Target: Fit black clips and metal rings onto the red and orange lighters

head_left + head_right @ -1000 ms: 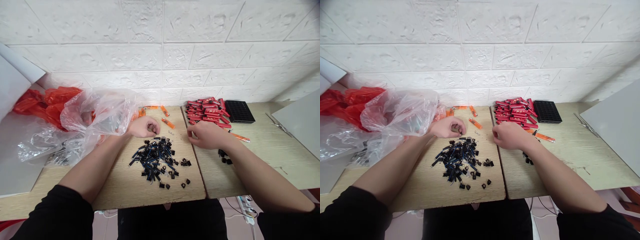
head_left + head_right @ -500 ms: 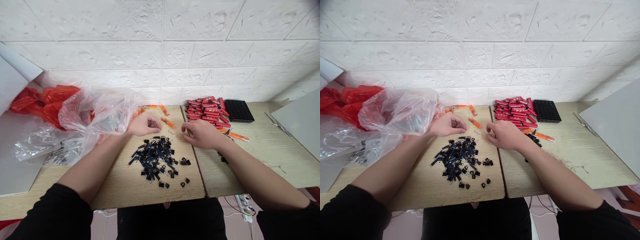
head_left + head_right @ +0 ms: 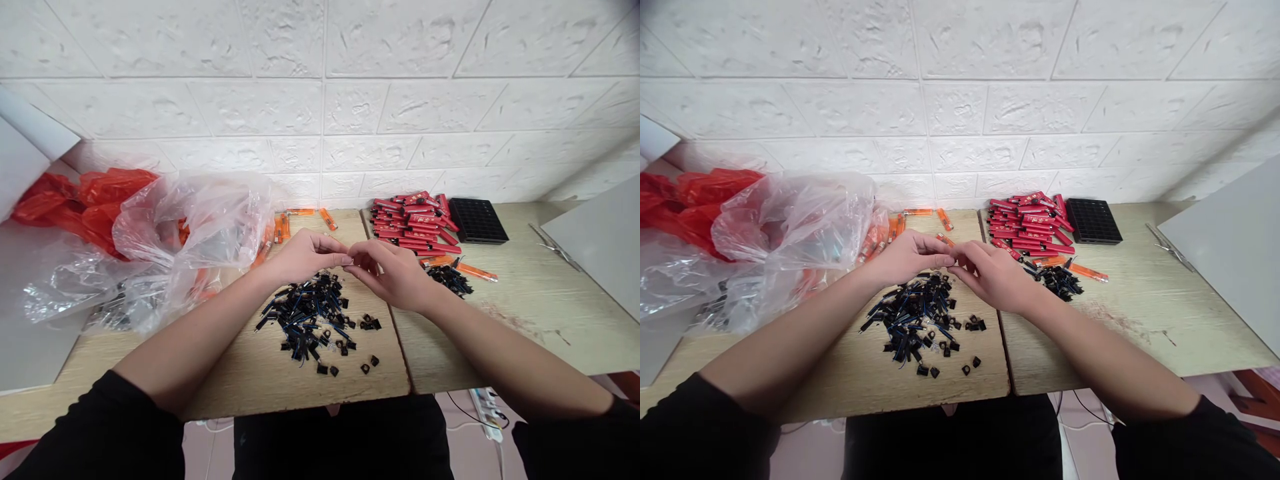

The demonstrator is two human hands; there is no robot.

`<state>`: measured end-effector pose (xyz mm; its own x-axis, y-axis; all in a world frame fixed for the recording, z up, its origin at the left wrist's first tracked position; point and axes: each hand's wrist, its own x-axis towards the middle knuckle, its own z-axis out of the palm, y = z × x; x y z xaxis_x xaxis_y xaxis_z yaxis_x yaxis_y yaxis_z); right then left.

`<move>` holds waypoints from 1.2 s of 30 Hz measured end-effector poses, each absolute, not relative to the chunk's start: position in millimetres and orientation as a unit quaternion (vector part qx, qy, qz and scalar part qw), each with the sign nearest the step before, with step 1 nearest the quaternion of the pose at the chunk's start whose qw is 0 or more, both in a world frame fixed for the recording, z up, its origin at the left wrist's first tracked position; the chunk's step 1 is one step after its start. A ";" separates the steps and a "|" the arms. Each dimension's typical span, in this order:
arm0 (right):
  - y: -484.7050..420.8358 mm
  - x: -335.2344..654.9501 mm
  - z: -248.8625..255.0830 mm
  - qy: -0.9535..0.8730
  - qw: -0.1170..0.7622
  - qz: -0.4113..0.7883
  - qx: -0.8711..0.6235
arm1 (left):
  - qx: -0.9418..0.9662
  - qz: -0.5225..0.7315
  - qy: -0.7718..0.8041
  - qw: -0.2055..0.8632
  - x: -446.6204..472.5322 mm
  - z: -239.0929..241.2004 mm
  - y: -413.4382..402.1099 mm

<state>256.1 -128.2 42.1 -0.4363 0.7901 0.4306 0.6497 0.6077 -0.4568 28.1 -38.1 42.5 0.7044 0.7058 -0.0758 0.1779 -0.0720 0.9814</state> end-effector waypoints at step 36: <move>-137.1 265.2 83.6 -0.850 -0.012 0.392 -0.352 | 0.819 0.231 0.382 0.361 1.2 10.4 -2.3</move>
<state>265.2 -137.1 83.6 -0.7525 0.5885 -0.2957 0.6072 0.4460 -0.6576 1.2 -2.3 10.4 0.6021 0.7918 0.1025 0.4580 -0.4477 0.7679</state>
